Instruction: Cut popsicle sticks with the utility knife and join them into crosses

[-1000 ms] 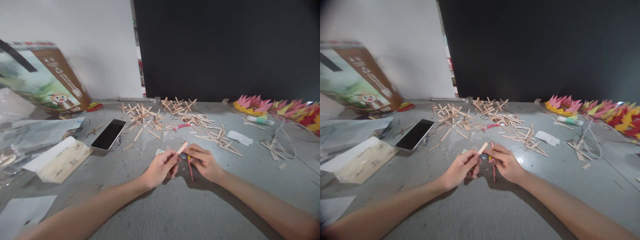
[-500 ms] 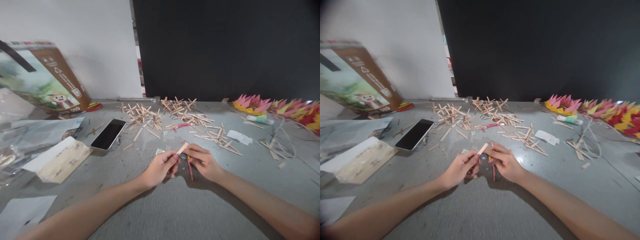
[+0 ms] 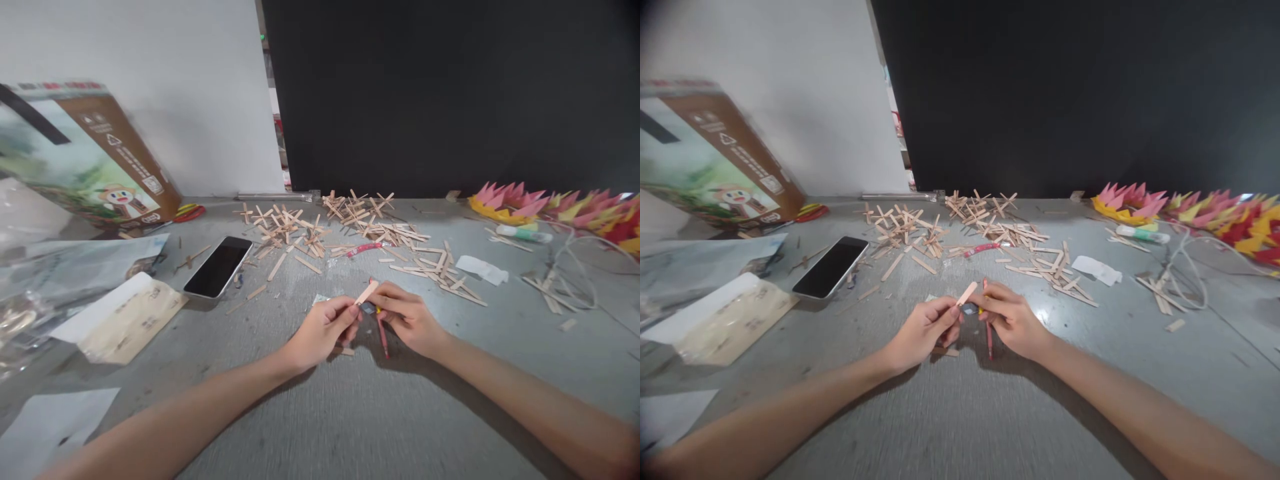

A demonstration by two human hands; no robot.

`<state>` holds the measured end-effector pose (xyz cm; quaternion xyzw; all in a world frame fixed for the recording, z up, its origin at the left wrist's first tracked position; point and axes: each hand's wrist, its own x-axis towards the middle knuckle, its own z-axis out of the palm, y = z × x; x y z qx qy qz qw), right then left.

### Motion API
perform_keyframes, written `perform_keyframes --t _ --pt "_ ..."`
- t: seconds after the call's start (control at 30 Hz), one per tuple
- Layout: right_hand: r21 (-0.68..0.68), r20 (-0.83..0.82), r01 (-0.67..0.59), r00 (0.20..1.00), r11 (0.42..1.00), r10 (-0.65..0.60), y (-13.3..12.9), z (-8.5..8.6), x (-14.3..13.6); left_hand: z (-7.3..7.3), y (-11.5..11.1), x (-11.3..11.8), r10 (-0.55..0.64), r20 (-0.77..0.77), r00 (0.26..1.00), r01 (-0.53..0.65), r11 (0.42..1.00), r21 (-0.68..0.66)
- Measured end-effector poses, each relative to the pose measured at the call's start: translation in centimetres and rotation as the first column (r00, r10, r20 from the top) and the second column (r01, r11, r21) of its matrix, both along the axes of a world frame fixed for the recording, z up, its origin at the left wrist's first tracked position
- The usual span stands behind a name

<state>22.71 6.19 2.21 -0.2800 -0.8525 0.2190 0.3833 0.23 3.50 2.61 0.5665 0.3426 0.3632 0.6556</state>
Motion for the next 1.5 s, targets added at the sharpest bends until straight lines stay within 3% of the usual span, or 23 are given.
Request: perform_keyframes --t 0.63,1.5 --pt "-0.04 -0.013 0.0 1.0 0.999 0.0 0.05 -0.57 0.2 0.11 -0.07 0.23 0.034 0.024 0.999 -0.035 0.998 0.051" --pt "0.024 -0.043 0.016 0.999 1.0 -0.015 -0.05 -0.35 -0.12 -0.11 0.02 0.22 0.037 -0.001 0.999 -0.037 0.998 0.052"
